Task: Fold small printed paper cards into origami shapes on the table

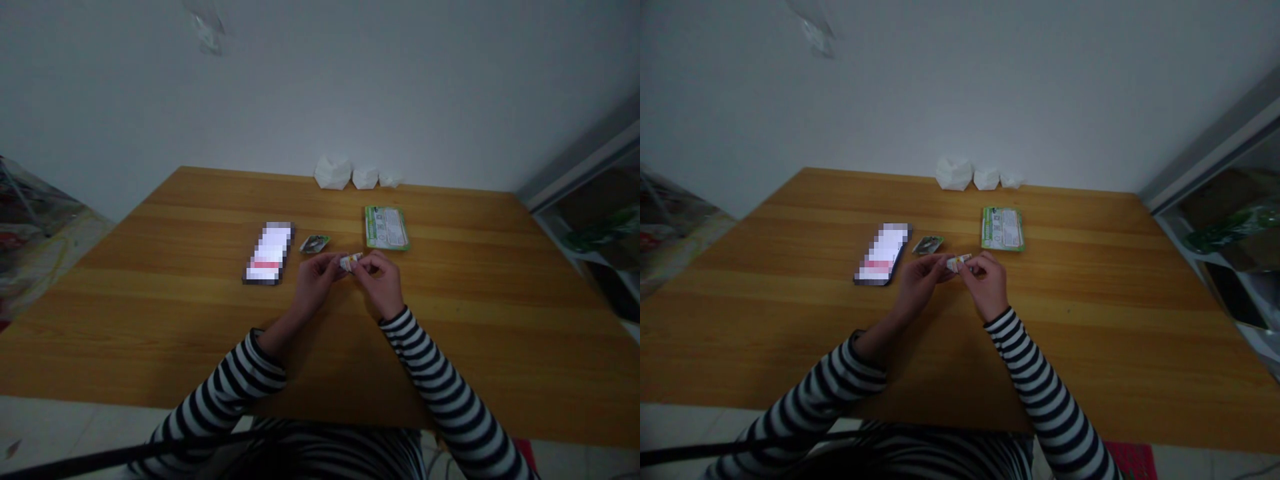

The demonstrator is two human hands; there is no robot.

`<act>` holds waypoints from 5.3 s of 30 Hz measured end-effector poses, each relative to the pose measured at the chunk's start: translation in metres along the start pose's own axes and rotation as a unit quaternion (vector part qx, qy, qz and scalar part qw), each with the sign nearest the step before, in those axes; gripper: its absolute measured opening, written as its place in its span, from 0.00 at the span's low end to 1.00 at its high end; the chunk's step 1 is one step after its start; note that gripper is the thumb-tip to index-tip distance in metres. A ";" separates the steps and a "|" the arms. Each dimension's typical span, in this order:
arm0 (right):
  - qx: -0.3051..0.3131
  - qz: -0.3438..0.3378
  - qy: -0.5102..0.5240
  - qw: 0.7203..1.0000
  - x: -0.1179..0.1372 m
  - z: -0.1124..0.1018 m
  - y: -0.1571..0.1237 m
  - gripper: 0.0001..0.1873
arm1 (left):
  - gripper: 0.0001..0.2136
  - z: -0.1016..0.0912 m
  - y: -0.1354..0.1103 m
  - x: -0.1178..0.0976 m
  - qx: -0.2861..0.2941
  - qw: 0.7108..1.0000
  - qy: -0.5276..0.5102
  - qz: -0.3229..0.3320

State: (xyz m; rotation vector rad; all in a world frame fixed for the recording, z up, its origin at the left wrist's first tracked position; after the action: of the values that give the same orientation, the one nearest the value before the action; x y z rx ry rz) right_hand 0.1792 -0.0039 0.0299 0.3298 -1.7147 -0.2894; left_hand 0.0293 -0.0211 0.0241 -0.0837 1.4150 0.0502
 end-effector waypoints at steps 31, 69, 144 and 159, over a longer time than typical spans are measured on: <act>0.138 0.164 0.197 0.957 -0.002 0.008 -0.004 0.37 | 0.21 -0.005 0.000 -0.018 0.155 0.946 0.285 -0.003; 0.059 0.149 0.195 0.968 -0.014 -0.001 0.002 0.24 | 0.16 -0.012 0.012 0.000 0.152 0.984 0.097 -0.006; 0.042 0.175 0.329 0.927 0.008 0.007 -0.011 0.14 | 0.03 0.005 -0.018 -0.025 -0.034 0.984 -0.021 0.171; -0.075 0.065 0.138 0.985 0.013 0.015 -0.022 0.08 | 0.14 0.003 -0.006 -0.007 -0.008 1.000 -0.016 0.008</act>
State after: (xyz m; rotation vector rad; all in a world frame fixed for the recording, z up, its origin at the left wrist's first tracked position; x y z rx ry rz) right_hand 0.1640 -0.0287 0.0316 0.1385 -1.4256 -0.2611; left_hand 0.0314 -0.0265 0.0319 -0.0838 1.3836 0.0755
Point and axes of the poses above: each hand's wrist, its own y-axis towards the middle knuckle, its own z-axis out of the palm, x = y × z, the point moved 3 cm from there along y, towards the middle knuckle, and after that the axes turned 5 degrees about y, right-handed, at the moved point
